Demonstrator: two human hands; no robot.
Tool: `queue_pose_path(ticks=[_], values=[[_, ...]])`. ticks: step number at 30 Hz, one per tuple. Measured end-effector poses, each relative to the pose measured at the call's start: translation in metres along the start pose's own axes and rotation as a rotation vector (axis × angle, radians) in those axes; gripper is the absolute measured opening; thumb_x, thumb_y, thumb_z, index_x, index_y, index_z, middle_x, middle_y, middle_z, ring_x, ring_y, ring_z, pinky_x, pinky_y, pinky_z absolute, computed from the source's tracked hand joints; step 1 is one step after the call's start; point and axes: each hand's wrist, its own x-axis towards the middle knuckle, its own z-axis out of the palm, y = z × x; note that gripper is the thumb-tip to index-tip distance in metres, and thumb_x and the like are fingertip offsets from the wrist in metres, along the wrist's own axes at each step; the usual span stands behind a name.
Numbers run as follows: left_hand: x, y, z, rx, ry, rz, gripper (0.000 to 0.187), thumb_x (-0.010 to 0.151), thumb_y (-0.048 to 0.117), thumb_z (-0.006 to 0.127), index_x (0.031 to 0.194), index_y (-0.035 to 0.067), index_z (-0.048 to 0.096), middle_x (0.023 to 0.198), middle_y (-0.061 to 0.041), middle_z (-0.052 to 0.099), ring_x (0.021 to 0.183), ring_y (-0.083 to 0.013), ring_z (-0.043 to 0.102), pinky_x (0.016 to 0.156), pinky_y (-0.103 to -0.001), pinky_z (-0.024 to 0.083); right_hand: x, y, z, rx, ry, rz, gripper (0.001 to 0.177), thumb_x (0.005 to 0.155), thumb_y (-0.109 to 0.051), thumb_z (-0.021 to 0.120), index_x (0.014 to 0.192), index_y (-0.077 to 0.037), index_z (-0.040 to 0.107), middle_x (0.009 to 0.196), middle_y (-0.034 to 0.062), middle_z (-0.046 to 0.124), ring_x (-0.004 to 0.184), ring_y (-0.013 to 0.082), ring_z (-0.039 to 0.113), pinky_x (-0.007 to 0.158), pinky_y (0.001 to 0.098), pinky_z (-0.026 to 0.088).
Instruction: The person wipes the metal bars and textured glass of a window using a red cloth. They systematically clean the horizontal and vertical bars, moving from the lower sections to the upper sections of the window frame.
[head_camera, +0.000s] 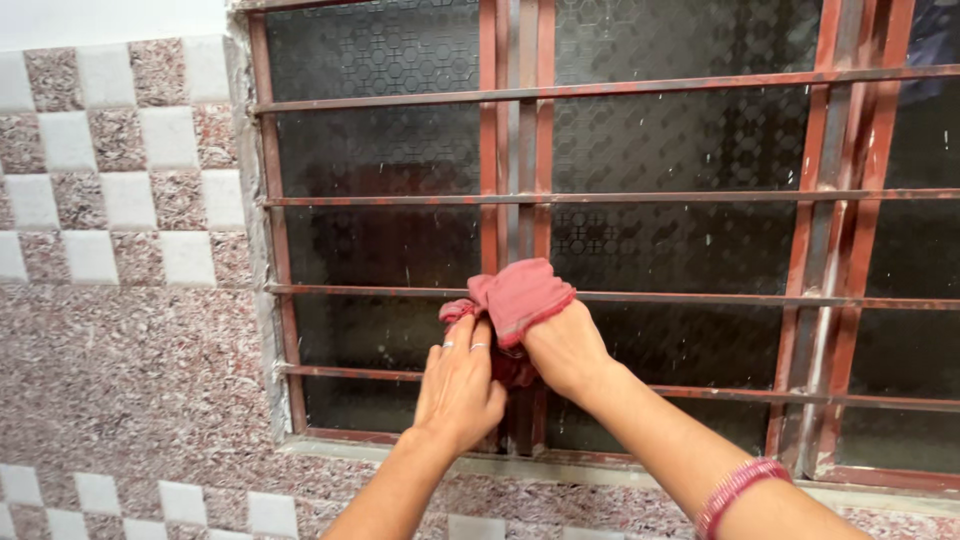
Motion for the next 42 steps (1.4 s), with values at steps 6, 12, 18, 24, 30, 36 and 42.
queue_pose_path(ticks=[6, 12, 18, 24, 30, 36, 42], values=[[-0.009, 0.012, 0.026, 0.023, -0.181, -0.142, 0.071, 0.072, 0.021, 0.074, 0.134, -0.003, 0.050, 0.147, -0.028, 0.040, 0.130, -0.0438, 0.043, 0.102, -0.060, 0.034, -0.026, 0.016, 0.062, 0.160, 0.271, 0.053, 0.034, 0.087, -0.020, 0.062, 0.120, -0.018, 0.067, 0.118, 0.0061, 0.071, 0.111, 0.0294, 0.065, 0.088, 0.0435, 0.054], [-0.051, -0.006, 0.058, 0.140, -0.256, -0.061, 0.074, 0.078, 0.042, 0.077, 0.125, -0.008, 0.050, 0.142, -0.032, 0.040, 0.135, -0.0451, 0.039, 0.106, -0.063, 0.032, -0.041, -0.001, 0.089, 0.243, 0.325, 0.068, 0.031, 0.087, -0.024, 0.063, 0.116, -0.016, 0.072, 0.115, 0.0028, 0.073, 0.108, 0.0271, 0.068, 0.088, 0.0438, 0.053], [-0.057, -0.009, 0.055, -0.198, -0.059, -0.098, 0.083, 0.065, 0.024, 0.080, 0.136, -0.010, 0.054, 0.144, -0.033, 0.045, 0.130, -0.0511, 0.046, 0.089, -0.059, 0.040, -0.030, -0.025, 0.097, 0.360, 0.133, 0.345, 0.020, 0.084, -0.020, 0.069, 0.103, -0.018, 0.074, 0.105, 0.0049, 0.073, 0.103, 0.0293, 0.068, 0.082, 0.0431, 0.054], [-0.049, -0.024, 0.039, -0.258, -0.098, -0.180, 0.049, 0.067, 0.008, 0.067, 0.116, 0.003, 0.066, 0.120, -0.023, 0.064, 0.099, -0.0453, 0.066, 0.082, -0.049, 0.054, -0.007, -0.007, 0.061, 0.316, -0.352, 0.177, 0.043, 0.063, -0.008, 0.075, 0.105, -0.017, 0.074, 0.105, 0.0095, 0.071, 0.103, 0.0332, 0.066, 0.085, 0.0457, 0.052], [-0.004, -0.025, -0.012, -0.176, 0.062, -0.099, 0.033, 0.075, 0.003, 0.062, 0.108, 0.002, 0.062, 0.105, -0.018, 0.067, 0.103, -0.0420, 0.062, 0.085, -0.049, 0.051, -0.003, 0.006, 0.025, 0.335, -0.196, 0.109, 0.048, 0.072, -0.008, 0.069, 0.120, -0.012, 0.068, 0.111, 0.0119, 0.070, 0.105, 0.0355, 0.066, 0.082, 0.0445, 0.054], [0.060, 0.008, -0.049, -0.298, 0.220, 0.006, 0.050, 0.078, -0.001, 0.059, 0.127, -0.001, 0.054, 0.115, -0.026, 0.063, 0.108, -0.0445, 0.058, 0.087, -0.051, 0.050, 0.030, 0.023, -0.017, 0.456, 0.383, -0.043, 0.037, 0.088, -0.011, 0.060, 0.124, -0.003, 0.061, 0.121, 0.0160, 0.066, 0.114, 0.0369, 0.063, 0.094, 0.0419, 0.053], [0.098, 0.002, -0.023, -0.177, 0.274, -0.113, 0.041, 0.081, 0.010, 0.068, 0.118, -0.001, 0.056, 0.108, -0.022, 0.062, 0.101, -0.0414, 0.058, 0.084, -0.051, 0.047, 0.066, 0.058, -0.016, 0.134, 0.254, -0.001, 0.033, 0.081, -0.019, 0.066, 0.110, -0.005, 0.064, 0.104, 0.0114, 0.068, 0.106, 0.0327, 0.064, 0.088, 0.0418, 0.053]])
